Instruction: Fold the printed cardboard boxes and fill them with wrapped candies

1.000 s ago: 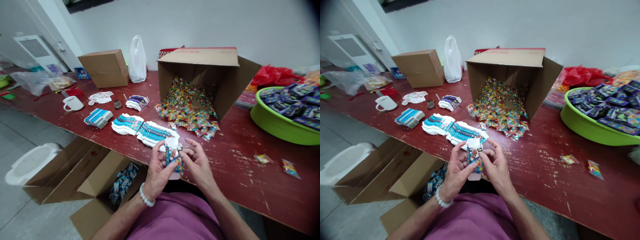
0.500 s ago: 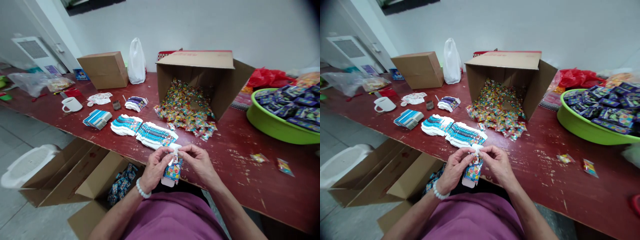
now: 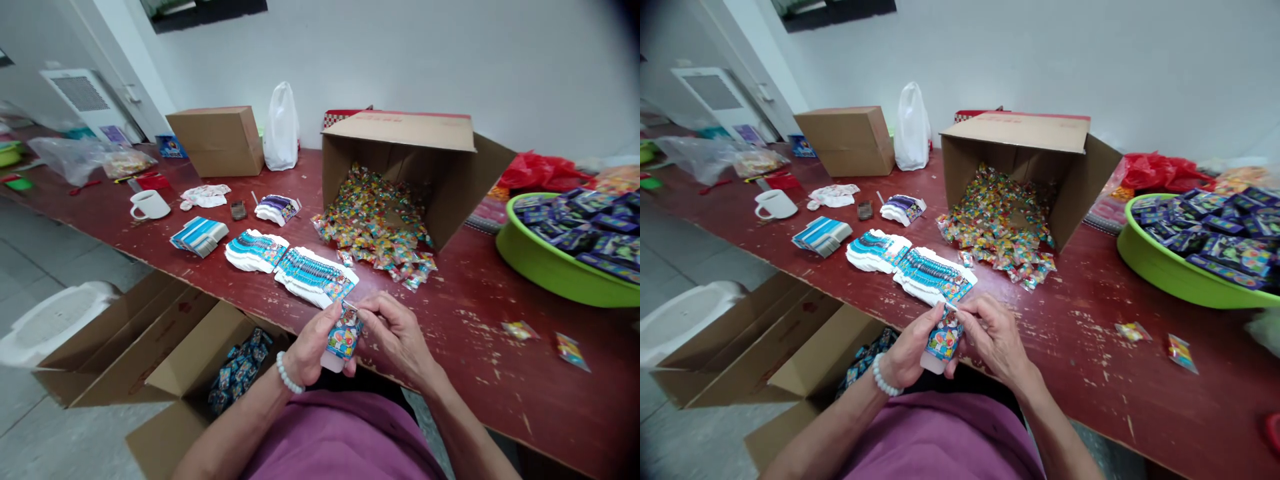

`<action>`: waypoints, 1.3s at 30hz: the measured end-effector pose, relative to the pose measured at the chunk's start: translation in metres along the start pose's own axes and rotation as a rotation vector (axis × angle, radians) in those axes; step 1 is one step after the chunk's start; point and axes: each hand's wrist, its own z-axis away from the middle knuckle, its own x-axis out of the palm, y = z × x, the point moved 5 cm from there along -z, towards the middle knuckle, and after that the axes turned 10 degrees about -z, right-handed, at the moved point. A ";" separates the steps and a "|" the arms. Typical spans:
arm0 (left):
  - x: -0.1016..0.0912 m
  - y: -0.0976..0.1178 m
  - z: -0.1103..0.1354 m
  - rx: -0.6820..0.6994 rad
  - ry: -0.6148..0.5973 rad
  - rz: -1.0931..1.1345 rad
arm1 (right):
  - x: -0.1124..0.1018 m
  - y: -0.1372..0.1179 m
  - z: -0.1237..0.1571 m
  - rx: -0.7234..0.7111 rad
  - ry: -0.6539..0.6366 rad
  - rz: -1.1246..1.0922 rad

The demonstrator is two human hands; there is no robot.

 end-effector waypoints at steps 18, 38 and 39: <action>-0.003 0.011 -0.005 0.220 -0.006 -0.219 | 0.001 0.005 -0.011 0.230 0.115 -0.259; -0.001 0.014 -0.006 0.188 -0.068 -0.214 | -0.002 0.008 -0.014 0.241 0.089 -0.241; -0.001 0.013 -0.005 0.187 -0.064 -0.222 | -0.002 0.007 -0.013 0.237 0.100 -0.235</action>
